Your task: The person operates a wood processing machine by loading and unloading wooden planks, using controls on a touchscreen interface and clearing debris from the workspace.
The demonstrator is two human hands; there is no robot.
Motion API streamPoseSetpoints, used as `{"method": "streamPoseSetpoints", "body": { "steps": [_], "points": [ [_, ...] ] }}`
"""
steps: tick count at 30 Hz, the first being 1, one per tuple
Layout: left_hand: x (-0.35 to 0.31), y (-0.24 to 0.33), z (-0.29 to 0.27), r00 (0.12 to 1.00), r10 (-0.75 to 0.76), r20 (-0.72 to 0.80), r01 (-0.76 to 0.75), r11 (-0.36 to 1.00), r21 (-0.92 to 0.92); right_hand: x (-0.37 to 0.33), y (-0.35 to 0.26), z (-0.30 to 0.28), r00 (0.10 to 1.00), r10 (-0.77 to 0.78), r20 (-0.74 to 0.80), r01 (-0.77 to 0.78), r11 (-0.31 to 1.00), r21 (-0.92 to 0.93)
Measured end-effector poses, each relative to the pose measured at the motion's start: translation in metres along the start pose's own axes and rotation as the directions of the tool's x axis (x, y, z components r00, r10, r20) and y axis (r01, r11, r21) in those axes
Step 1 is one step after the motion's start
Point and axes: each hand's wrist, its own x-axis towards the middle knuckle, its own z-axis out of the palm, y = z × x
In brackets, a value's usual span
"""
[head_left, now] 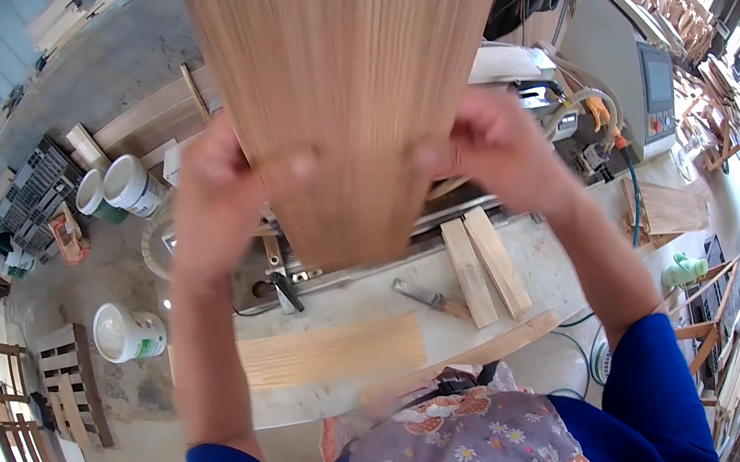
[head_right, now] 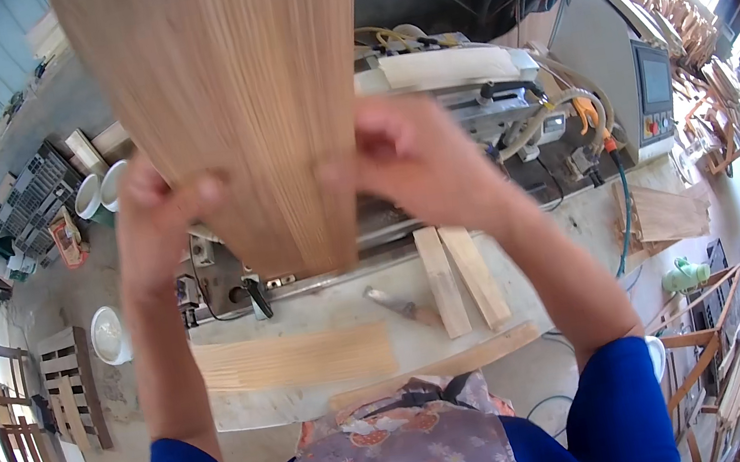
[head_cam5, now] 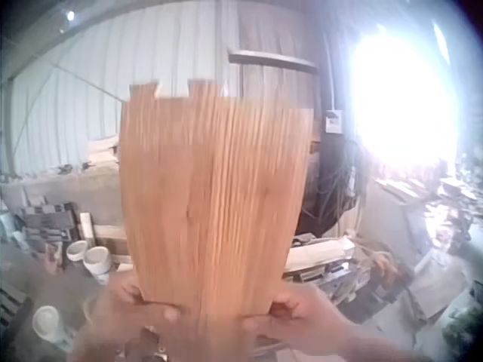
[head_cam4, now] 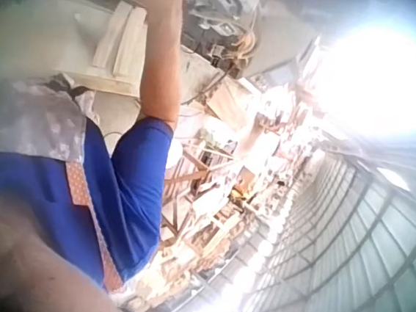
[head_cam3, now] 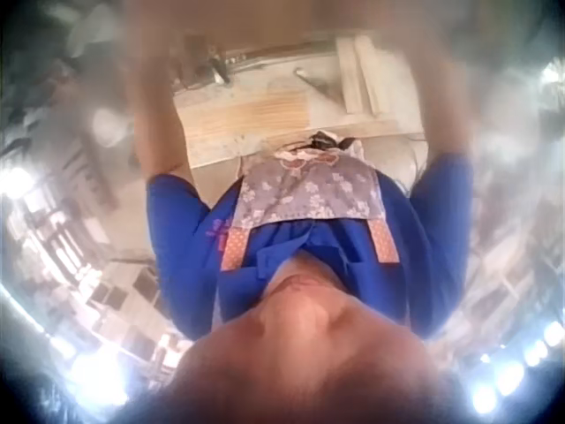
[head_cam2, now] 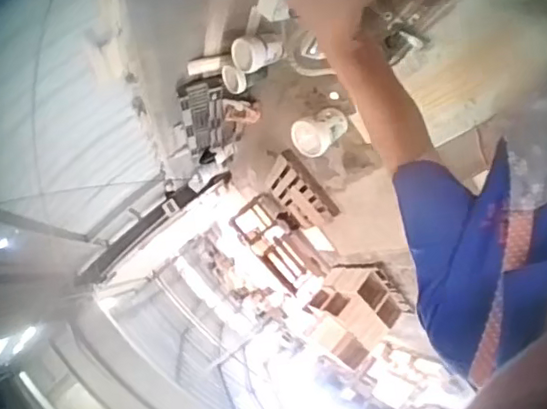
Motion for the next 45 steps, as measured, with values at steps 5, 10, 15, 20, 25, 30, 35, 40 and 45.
{"method": "streamPoseSetpoints", "body": {
  "steps": [5,10,15,20,25,30,35,40,45],
  "points": [
    [0.102,0.040,-0.051,0.962,0.273,-0.013,-0.268,0.952,0.150,0.109,-0.027,-0.029,0.930,-0.361,-0.063,0.349,0.925,-0.153],
    [0.177,0.003,-0.082,0.975,0.223,-0.001,-0.216,0.943,0.252,0.204,0.034,-0.055,0.926,-0.371,-0.075,0.339,0.901,-0.271],
    [0.205,-0.072,-0.103,0.999,0.028,0.023,-0.033,0.963,0.269,0.240,0.105,-0.045,0.988,-0.148,-0.037,0.140,0.978,-0.156],
    [0.202,-0.123,-0.099,0.971,-0.238,0.025,0.220,0.929,0.298,0.254,0.162,-0.042,0.994,0.069,-0.086,-0.083,0.982,-0.172],
    [0.181,-0.189,-0.120,0.914,-0.385,0.124,0.372,0.921,0.115,0.251,0.163,-0.013,0.969,0.247,0.025,-0.242,0.960,-0.145],
    [0.185,-0.192,-0.122,0.917,-0.379,0.123,0.369,0.924,0.098,0.259,0.168,-0.006,0.980,0.200,0.020,-0.188,0.945,-0.269],
    [0.179,-0.194,-0.128,0.952,-0.301,0.050,0.304,0.950,-0.071,0.265,0.170,0.007,0.993,0.119,0.016,-0.108,0.942,-0.318],
    [0.183,-0.187,-0.133,0.938,-0.333,0.093,0.330,0.943,0.050,0.265,0.176,0.004,0.986,0.165,0.006,-0.154,0.935,-0.319],
    [0.178,-0.189,-0.129,0.950,-0.305,0.061,0.306,0.952,-0.011,0.259,0.178,0.010,0.995,0.096,-0.015,-0.097,0.957,-0.275]
  ]
}}
